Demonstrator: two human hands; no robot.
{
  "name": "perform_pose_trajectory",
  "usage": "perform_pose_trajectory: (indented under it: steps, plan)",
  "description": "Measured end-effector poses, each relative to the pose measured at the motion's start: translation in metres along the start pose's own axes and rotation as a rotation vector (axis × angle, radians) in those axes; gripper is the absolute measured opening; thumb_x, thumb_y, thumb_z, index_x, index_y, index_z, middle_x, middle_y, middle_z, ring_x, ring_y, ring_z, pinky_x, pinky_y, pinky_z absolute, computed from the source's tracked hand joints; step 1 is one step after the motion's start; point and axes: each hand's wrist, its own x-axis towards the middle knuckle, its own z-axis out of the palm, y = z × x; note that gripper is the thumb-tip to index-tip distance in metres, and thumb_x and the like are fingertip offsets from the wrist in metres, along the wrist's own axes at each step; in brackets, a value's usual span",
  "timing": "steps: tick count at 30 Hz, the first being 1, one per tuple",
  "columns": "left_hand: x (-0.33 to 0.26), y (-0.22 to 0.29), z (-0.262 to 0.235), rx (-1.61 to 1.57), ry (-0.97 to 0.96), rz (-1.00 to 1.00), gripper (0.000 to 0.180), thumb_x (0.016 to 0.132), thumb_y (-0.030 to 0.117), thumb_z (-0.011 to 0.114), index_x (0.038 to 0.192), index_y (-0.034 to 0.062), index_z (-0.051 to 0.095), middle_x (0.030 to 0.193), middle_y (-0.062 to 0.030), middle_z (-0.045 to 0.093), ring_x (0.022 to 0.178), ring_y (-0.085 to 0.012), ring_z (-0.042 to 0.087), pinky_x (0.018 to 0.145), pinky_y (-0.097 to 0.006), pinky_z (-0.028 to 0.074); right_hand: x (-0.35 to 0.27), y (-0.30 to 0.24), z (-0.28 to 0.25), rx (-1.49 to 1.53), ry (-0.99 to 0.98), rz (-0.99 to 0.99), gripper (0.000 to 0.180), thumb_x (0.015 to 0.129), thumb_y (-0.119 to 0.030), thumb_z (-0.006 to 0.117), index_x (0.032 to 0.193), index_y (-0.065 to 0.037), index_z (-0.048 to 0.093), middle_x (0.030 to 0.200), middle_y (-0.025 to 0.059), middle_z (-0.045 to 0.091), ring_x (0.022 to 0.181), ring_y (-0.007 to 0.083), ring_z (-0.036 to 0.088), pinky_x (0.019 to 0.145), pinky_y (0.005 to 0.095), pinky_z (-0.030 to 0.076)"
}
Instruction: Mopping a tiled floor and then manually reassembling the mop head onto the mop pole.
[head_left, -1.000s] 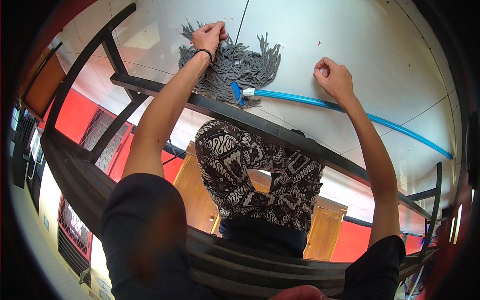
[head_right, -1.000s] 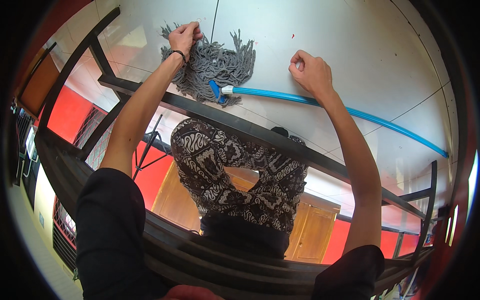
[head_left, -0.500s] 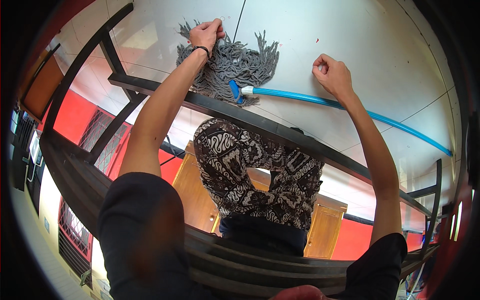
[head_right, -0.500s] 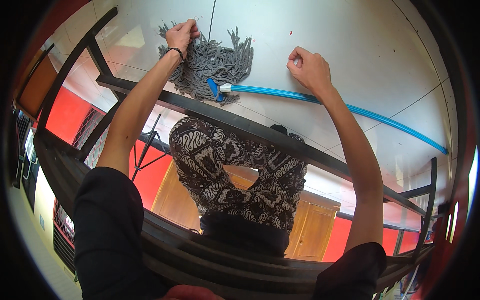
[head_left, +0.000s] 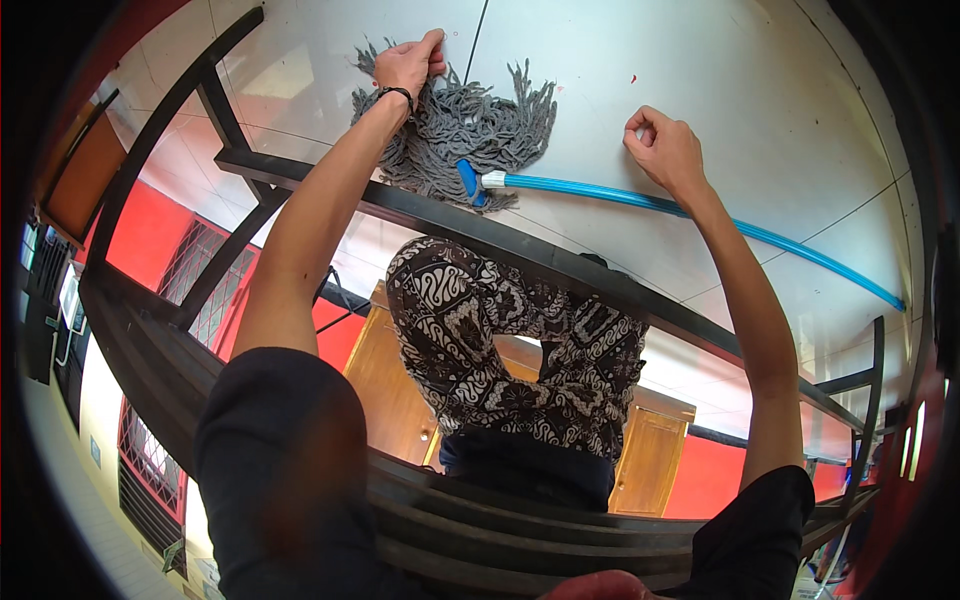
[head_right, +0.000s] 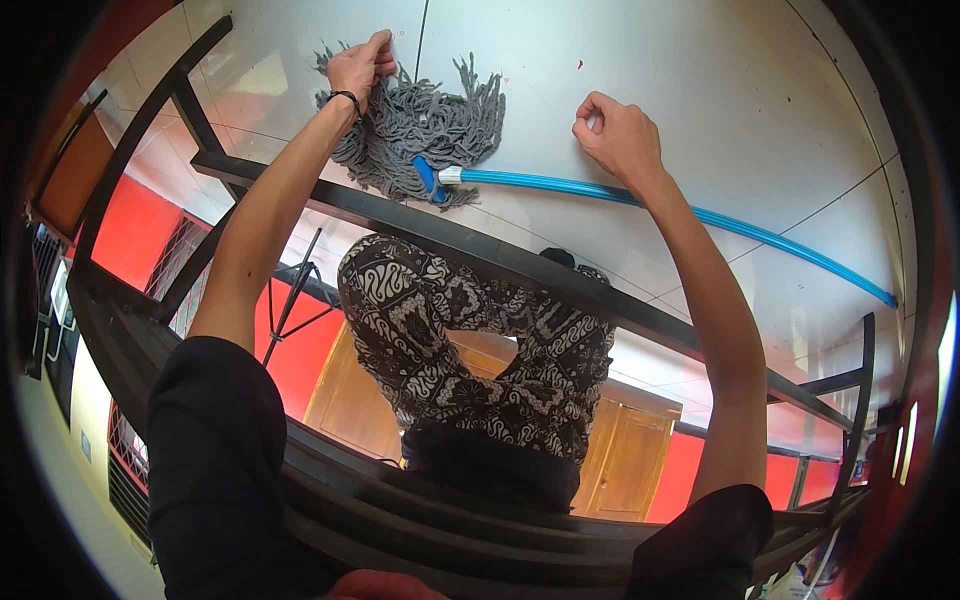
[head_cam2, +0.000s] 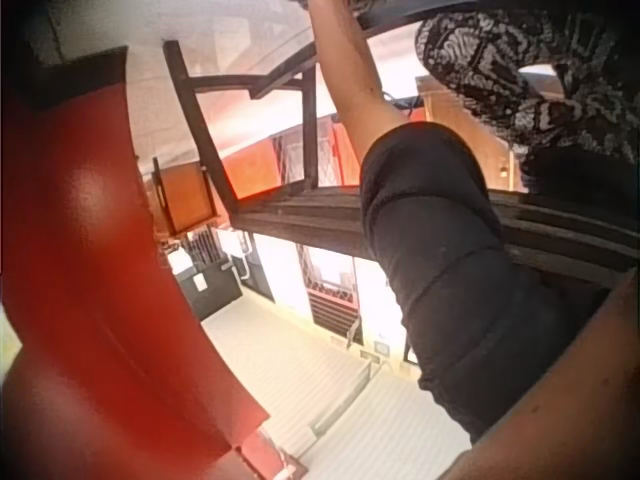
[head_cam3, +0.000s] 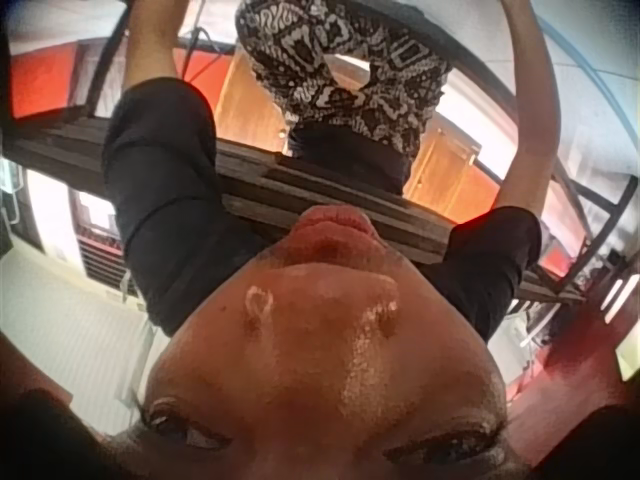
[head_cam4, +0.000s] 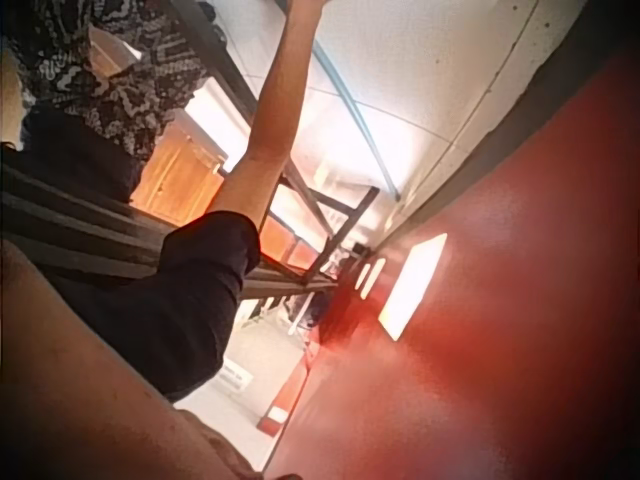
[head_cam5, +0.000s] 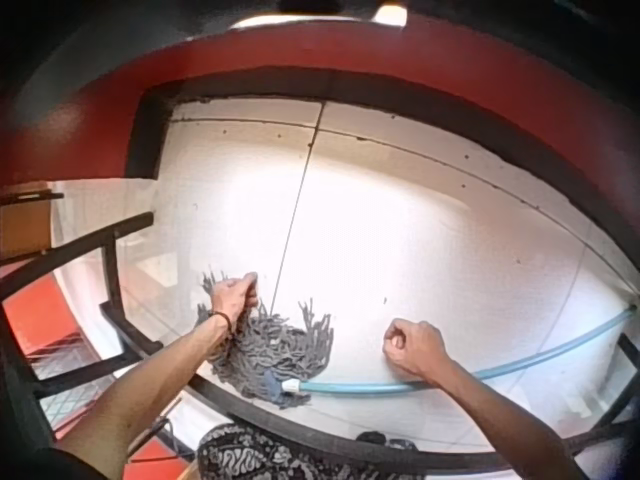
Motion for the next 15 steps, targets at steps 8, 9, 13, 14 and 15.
perform_pose_trajectory:
  steps: [8, 9, 13, 14, 15]
  plan:
    - [0.0064, -0.0091, -0.0001, 0.291, 0.016, 0.103, 0.036, 0.076, 0.04, 0.076, 0.074, 0.0043, 0.074, 0.07, -0.0033, 0.072, 0.068, -0.0122, 0.072, 0.071, -0.025, 0.056, -0.0006, 0.0008, 0.0006, 0.001, 0.009, -0.014, 0.014, 0.081, -0.024, 0.063, 0.086, -0.012, 0.068, 0.06, 0.0025, 0.061, 0.056, 0.0206, 0.06, 0.059, 0.0339, 0.05]
    - [0.0061, -0.0087, -0.0003, 0.287, 0.031, 0.113, 0.036, 0.076, 0.04, 0.076, 0.074, 0.0043, 0.074, 0.07, -0.0033, 0.072, 0.068, -0.0122, 0.072, 0.071, -0.025, 0.056, -0.0006, 0.0011, 0.0007, -0.002, 0.014, -0.012, 0.014, 0.081, -0.024, 0.063, 0.086, -0.012, 0.068, 0.059, 0.0025, 0.061, 0.055, 0.0205, 0.06, 0.059, 0.0339, 0.049]
    - [0.0061, -0.0044, -0.003, 0.364, -0.023, 0.132, 0.042, 0.075, 0.049, 0.077, 0.072, 0.0065, 0.074, 0.068, -0.0015, 0.072, 0.068, -0.0119, 0.072, 0.072, -0.026, 0.055, -0.0001, 0.0021, 0.0013, 0.005, 0.015, -0.022, 0.014, 0.081, -0.024, 0.063, 0.086, -0.012, 0.068, 0.059, 0.0025, 0.061, 0.055, 0.0206, 0.06, 0.059, 0.034, 0.049]
    - [0.0064, -0.0033, -0.0041, 0.378, -0.042, 0.138, 0.044, 0.074, 0.05, 0.078, 0.071, 0.0069, 0.074, 0.068, -0.0016, 0.072, 0.069, -0.0118, 0.072, 0.073, -0.026, 0.055, -0.0001, 0.0022, 0.0014, 0.003, 0.015, -0.021, 0.014, 0.081, -0.024, 0.063, 0.086, -0.012, 0.068, 0.06, 0.0026, 0.061, 0.055, 0.0207, 0.06, 0.059, 0.034, 0.049]
    - [0.0072, -0.0023, -0.0049, 0.377, -0.043, 0.133, 0.044, 0.074, 0.05, 0.078, 0.071, 0.0069, 0.074, 0.068, -0.0016, 0.072, 0.069, -0.0118, 0.072, 0.073, -0.026, 0.055, 0.0001, 0.0023, 0.0014, 0.002, 0.015, -0.021, 0.014, 0.081, -0.024, 0.063, 0.086, -0.012, 0.068, 0.06, 0.0026, 0.061, 0.055, 0.0208, 0.06, 0.059, 0.0341, 0.049]
